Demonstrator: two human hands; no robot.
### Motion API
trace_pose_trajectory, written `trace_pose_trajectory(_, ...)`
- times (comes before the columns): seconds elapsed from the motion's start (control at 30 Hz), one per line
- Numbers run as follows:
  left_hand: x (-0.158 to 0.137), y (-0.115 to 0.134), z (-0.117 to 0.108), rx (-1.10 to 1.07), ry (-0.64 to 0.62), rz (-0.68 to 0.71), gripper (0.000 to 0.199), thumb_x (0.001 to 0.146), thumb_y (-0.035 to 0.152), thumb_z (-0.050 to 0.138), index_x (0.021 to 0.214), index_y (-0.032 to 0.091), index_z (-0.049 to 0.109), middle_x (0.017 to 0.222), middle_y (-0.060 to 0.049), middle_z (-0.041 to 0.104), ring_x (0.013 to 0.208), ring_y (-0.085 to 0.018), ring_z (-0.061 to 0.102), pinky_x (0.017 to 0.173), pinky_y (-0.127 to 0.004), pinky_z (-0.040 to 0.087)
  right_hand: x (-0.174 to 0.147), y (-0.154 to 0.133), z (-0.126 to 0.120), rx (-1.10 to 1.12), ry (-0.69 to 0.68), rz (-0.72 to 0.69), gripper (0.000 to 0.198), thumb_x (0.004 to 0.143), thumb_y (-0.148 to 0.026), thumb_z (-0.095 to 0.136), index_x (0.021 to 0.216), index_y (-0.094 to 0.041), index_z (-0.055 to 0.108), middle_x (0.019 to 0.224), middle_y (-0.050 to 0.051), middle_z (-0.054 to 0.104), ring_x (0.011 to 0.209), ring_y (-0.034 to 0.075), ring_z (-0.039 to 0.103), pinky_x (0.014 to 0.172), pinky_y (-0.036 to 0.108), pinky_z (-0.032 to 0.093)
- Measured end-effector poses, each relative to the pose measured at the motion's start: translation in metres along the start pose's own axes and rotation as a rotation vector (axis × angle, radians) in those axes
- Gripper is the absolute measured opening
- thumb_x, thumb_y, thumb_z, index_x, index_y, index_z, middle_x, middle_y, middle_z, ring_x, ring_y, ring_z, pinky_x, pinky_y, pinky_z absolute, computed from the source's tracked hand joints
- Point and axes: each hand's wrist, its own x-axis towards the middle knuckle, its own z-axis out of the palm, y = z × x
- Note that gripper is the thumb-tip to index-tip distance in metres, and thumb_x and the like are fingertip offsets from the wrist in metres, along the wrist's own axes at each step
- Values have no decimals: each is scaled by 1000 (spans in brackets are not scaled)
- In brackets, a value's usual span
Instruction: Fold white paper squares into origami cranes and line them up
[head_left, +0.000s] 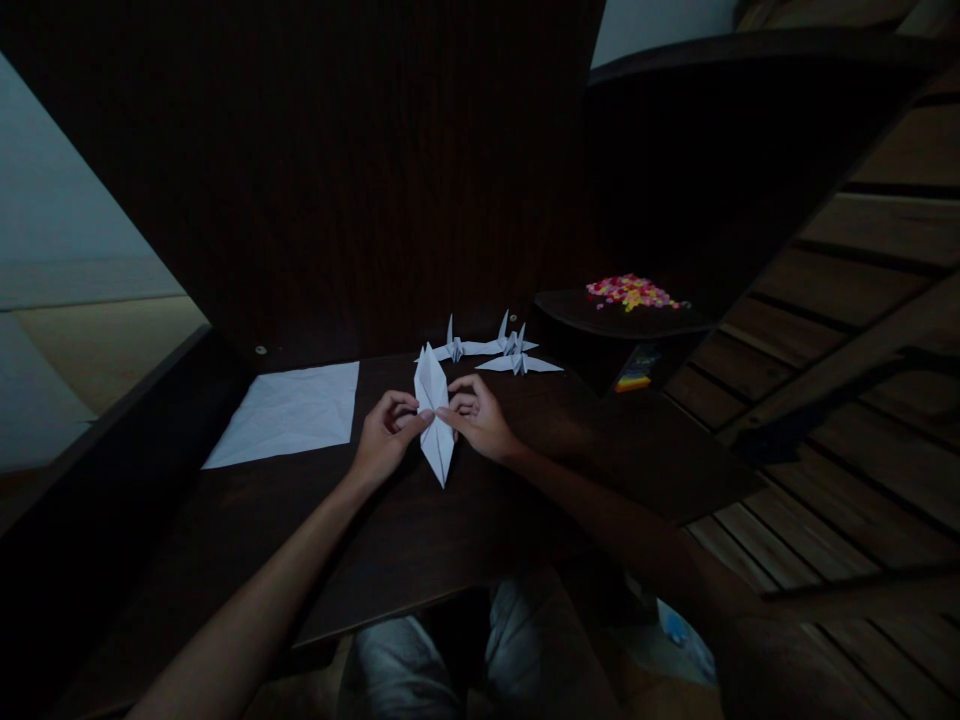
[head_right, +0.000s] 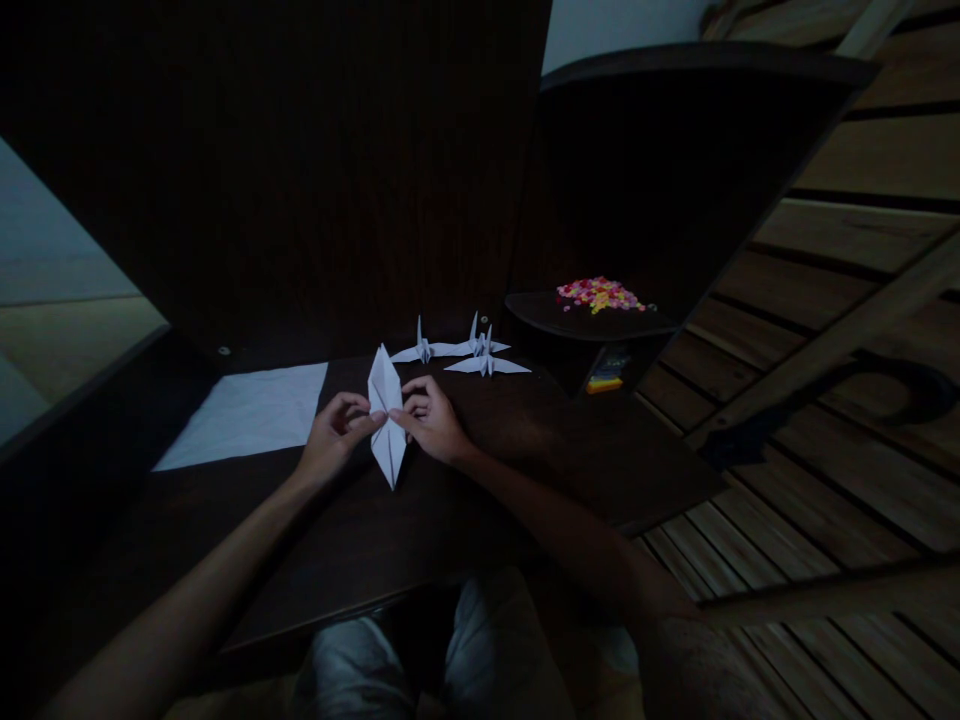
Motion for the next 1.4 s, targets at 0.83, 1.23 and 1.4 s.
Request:
trace_pose_trajectory(0.83, -3, 7, -1, 215, -32, 88, 20, 77, 34, 62, 67, 17, 65, 63, 1, 59, 59, -13, 54, 60, -25, 43, -5, -7, -4, -356, -85, -168, 11, 80, -27, 59, 80, -17, 64, 76, 1, 62, 62, 11, 51, 55, 22, 40)
trace_pose_trajectory(1.23, -1, 1, -5, 281, -4, 167, 18, 73, 35, 70, 71, 17, 71, 71, -1, 63, 65, -14, 55, 59, -24, 40, -4, -6, 1, -178, -82, -6, 28, 69, -41, 72, 77, -17, 62, 68, -2, 55, 55, 8, 46, 48, 21, 35)
trace_pose_trajectory(1.4, -1, -1, -3, 194, 6, 97, 21, 72, 35, 72, 79, 16, 67, 71, 0, 63, 63, -12, 55, 58, -23, 43, -2, -6, 1, -107, -59, 19, 25, 73, -39, 68, 80, -18, 56, 70, -2, 55, 59, 10, 52, 53, 22, 40)
